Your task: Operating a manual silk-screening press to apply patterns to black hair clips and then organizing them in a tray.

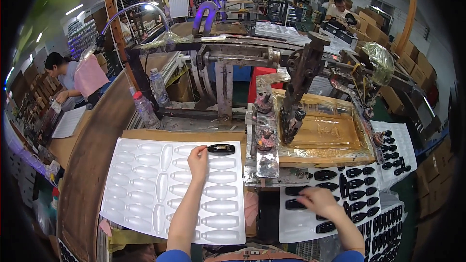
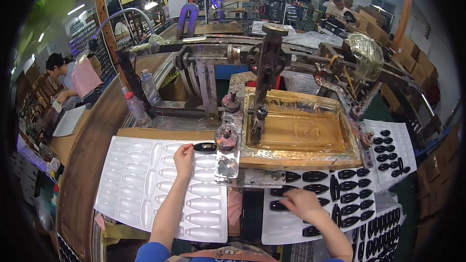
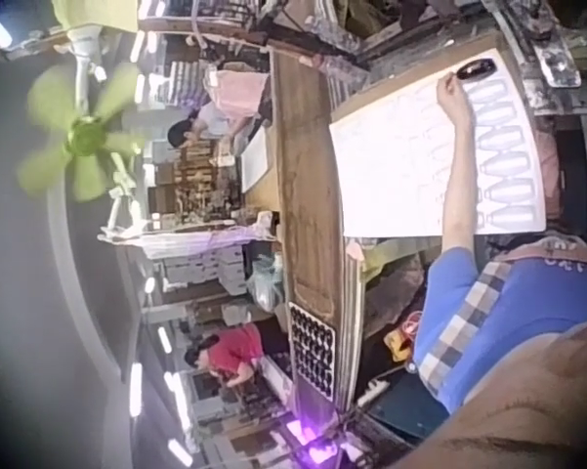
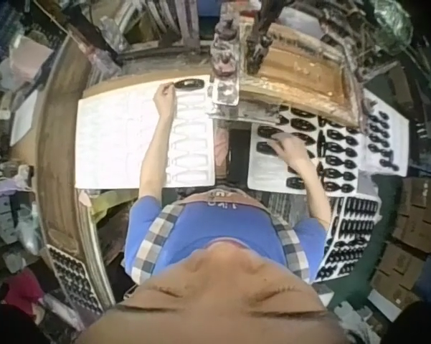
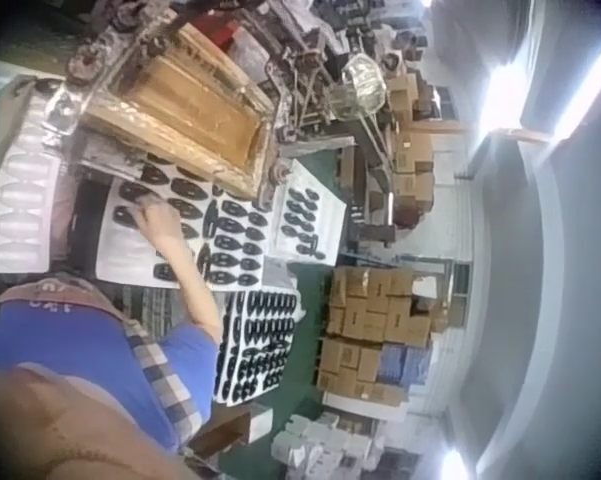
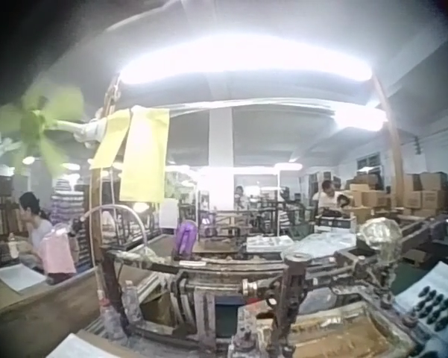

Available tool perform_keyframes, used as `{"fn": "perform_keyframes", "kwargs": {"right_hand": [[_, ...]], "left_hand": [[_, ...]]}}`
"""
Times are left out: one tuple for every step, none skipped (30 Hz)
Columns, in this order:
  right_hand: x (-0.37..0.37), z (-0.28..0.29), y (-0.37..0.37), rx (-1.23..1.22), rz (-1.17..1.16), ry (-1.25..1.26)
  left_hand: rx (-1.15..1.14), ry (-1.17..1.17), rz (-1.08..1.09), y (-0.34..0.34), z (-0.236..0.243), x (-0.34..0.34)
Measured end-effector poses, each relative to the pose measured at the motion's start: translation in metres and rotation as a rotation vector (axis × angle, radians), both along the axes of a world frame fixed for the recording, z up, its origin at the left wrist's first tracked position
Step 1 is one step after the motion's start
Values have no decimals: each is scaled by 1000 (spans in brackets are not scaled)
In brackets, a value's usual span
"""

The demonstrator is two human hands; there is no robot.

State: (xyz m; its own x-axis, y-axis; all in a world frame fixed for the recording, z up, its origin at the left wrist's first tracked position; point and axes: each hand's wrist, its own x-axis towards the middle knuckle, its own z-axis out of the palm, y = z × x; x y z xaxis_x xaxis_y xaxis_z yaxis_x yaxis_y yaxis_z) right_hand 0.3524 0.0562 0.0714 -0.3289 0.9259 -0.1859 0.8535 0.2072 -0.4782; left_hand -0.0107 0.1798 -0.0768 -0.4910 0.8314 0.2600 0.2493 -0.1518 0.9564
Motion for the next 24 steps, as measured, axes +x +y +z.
{"fn": "perform_keyframes", "kwargs": {"right_hand": [[4, -16, -6, 75, 94, -132], [7, -28, -11, 150, 188, -264], [8, -33, -14, 149, 182, -266], [9, -38, -18, 177, 168, -276], [10, -40, -20, 204, 154, -285], [11, -39, -18, 202, 168, -271], [11, -35, -18, 201, 168, -266], [11, -29, -20, 210, 111, -167], [15, -26, -21, 214, 39, -77], [19, -23, -20, 232, -2, 44], [21, -12, -21, 238, 7, 47], [24, 0, -22, 156, -168, 117], [33, 4, -26, 73, -379, 162], [44, 1, -27, 157, -361, 340], [42, 11, -26, 176, -390, 513], [46, 13, -22, 294, -287, 474], [51, 15, -18, 411, -184, 432], [50, 21, -15, 411, -188, 429], [44, 29, -11, 382, -160, 468], [37, 34, -6, 353, -134, 506], [29, 37, 2, 350, -130, 505], [21, 40, 9, 391, -118, 474], [14, 42, 16, 431, -106, 443], [8, 33, 28, 402, -88, 479]], "left_hand": [[17, 74, 29, -1, -4, -4], [35, 148, 56, 0, -7, -6], [35, 146, 50, 0, -5, -3], [3, 127, 38, -1, -2, -1], [-29, 109, 24, -3, 0, 2], [47, 241, 34, -9, 11, 2], [13, -51, -22, 0, -6, -8], [45, 129, 20, -5, -10, -15], [77, 300, 47, -12, 21, -4], [104, -151, -84, -12, 12, -6], [54, 520, -62, -8, -12, -39], [-25, 486, -120, -23, 25, -34], [-99, 430, -215, -28, 62, -13], [-99, 429, -217, -32, 80, -5], [16, 493, -262, -36, 93, 2], [135, 554, -305, -36, 101, 8], [181, 470, -383, -29, 102, 21], [228, 385, -466, -19, 101, 31], [224, 392, -455, -16, 103, 27], [229, 343, -452, -13, 106, 23], [235, 287, -454, -9, 107, 19], [247, 226, -466, -4, 109, 20], [258, 166, -476, 2, 112, 21], [267, 113, -475, 3, 116, 17]]}}
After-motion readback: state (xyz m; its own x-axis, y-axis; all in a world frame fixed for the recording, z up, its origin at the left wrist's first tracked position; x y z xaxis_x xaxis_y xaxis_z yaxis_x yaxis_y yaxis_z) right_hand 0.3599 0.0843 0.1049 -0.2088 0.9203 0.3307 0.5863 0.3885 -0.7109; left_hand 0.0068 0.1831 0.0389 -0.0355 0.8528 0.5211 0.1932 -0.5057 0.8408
